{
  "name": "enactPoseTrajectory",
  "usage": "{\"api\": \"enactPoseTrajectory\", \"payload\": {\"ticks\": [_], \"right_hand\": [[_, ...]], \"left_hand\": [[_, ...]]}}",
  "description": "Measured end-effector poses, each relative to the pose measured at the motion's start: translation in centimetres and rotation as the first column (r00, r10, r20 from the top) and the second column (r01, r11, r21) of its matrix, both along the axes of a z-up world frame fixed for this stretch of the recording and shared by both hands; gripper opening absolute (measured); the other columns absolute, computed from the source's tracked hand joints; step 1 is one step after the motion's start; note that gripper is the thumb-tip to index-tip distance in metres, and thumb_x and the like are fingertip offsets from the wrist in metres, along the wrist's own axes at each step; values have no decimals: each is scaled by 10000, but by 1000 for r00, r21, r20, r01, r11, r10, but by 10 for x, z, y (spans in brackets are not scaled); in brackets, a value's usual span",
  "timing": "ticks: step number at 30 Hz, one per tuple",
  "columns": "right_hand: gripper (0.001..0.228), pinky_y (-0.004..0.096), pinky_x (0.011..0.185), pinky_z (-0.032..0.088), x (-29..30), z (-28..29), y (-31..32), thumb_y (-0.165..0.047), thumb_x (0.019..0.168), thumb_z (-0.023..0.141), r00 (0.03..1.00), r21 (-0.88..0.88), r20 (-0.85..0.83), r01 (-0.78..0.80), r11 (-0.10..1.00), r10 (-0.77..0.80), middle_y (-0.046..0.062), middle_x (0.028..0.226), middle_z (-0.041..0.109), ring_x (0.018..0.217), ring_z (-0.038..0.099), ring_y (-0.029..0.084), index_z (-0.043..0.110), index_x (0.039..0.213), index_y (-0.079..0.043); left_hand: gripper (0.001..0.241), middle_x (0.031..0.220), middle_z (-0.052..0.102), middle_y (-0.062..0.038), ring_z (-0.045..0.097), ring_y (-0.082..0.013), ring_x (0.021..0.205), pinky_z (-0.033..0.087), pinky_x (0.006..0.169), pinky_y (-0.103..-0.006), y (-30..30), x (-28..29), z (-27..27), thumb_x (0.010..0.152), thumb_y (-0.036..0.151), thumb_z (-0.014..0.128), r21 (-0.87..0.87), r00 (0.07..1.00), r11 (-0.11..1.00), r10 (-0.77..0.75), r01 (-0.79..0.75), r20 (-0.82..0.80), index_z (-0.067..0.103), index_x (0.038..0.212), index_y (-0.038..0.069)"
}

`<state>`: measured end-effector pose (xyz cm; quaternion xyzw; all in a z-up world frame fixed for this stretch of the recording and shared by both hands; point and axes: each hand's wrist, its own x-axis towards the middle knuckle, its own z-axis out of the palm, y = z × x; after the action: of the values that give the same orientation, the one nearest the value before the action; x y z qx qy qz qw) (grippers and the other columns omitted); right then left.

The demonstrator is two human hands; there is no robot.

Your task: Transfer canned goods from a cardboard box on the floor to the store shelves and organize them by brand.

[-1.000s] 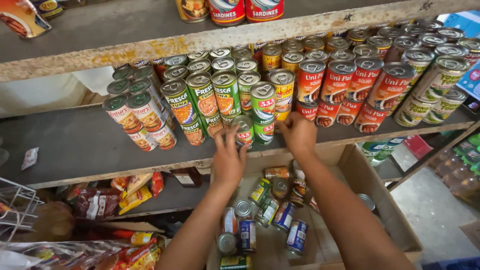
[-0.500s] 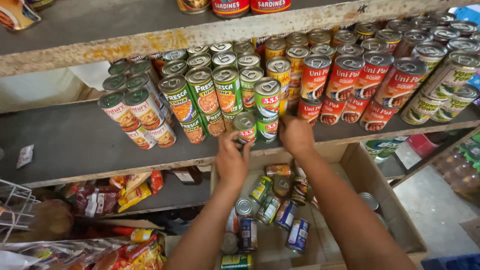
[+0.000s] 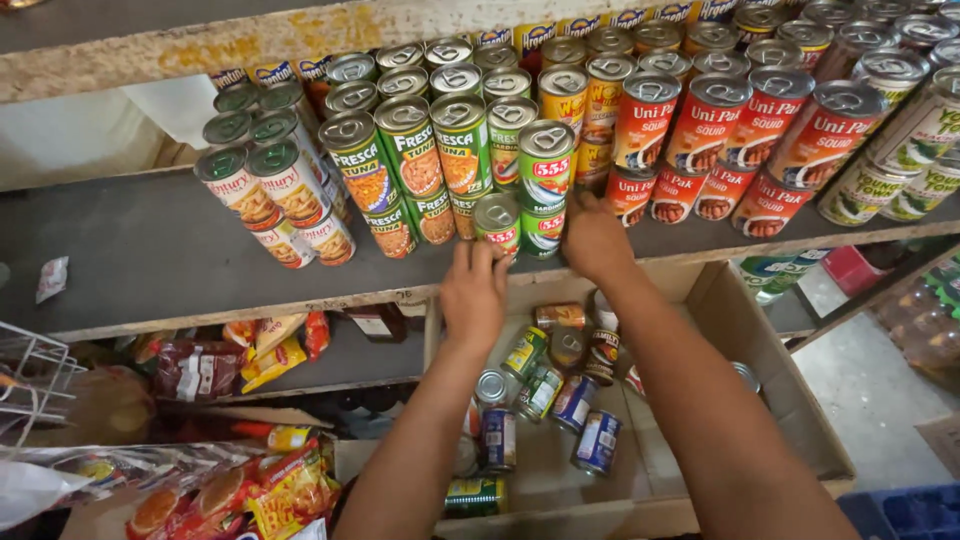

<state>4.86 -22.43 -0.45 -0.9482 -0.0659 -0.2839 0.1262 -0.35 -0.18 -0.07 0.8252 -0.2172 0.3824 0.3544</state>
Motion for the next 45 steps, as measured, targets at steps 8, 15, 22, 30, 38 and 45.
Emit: {"api": "enactPoseTrajectory", "payload": {"ticks": [8, 15, 22, 30, 38, 45], "right_hand": [[175, 539, 831, 531, -15, 3, 1, -106, 855, 602, 999, 136, 40, 13, 991, -19, 233, 1045, 691, 961, 650, 456, 685, 983, -20], [109, 543, 832, 515, -70, 9, 24, -76, 905, 630, 990, 119, 137, -48, 992, 31, 236, 971, 675, 938, 643, 453, 677, 991, -28], [382, 476, 985, 455, -158, -9, 48, 2, 906, 640, 920, 301, 390, -87, 950, -39, 176, 1167, 597, 1096, 546, 382, 665, 1284, -47], [257, 473, 930, 530, -197, -107, 0, -72, 921, 676, 995, 315, 35, -97, 944, 90, 173, 1118, 638, 1069, 632, 379, 710, 1175, -94], [253, 475, 837, 572, -193, -218, -33, -173, 815, 702, 735, 144, -600, -289, 946, 316, 130, 1007, 738, 953, 715, 357, 744, 1065, -172], [380, 497, 804, 567, -201, -180, -3, -235, 810, 746, 554, -44, -826, -240, 970, 100, 152, 993, 731, 944, 703, 370, 693, 1187, -230]], "left_hand": [[231, 975, 605, -125, 648, -393, 811, 511, 668, -507, 2, 2, -2, 893, 173, 767, 10, 999, 1000, -25, 25, -20, 568, 1002, 125], [189, 995, 604, -135, 639, -383, 891, 516, 751, -485, 7, -4, -9, 914, 103, 713, -4, 997, 997, -73, 73, 23, 583, 1050, 105], [159, 1237, 598, -128, 538, -401, 1188, 411, 1072, -556, 20, -48, -32, 851, 105, 703, 119, 969, 975, -203, 187, 144, 661, 1002, 131], [190, 1224, 620, -77, 563, -344, 1189, 441, 1013, -537, 37, -100, -141, 837, 143, 711, 253, 928, 923, -207, 290, -310, 714, 1026, 160], [388, 1320, 588, -140, 529, -379, 1284, 473, 991, -528, 39, -100, -190, 763, 144, 728, 563, 974, 818, 16, 118, -227, 694, 1149, 168], [572, 1355, 558, -231, 576, -462, 1154, 524, 871, -531, 33, -74, -187, 718, 158, 763, 532, 902, 829, 83, 174, -424, 661, 1275, 84]]}}
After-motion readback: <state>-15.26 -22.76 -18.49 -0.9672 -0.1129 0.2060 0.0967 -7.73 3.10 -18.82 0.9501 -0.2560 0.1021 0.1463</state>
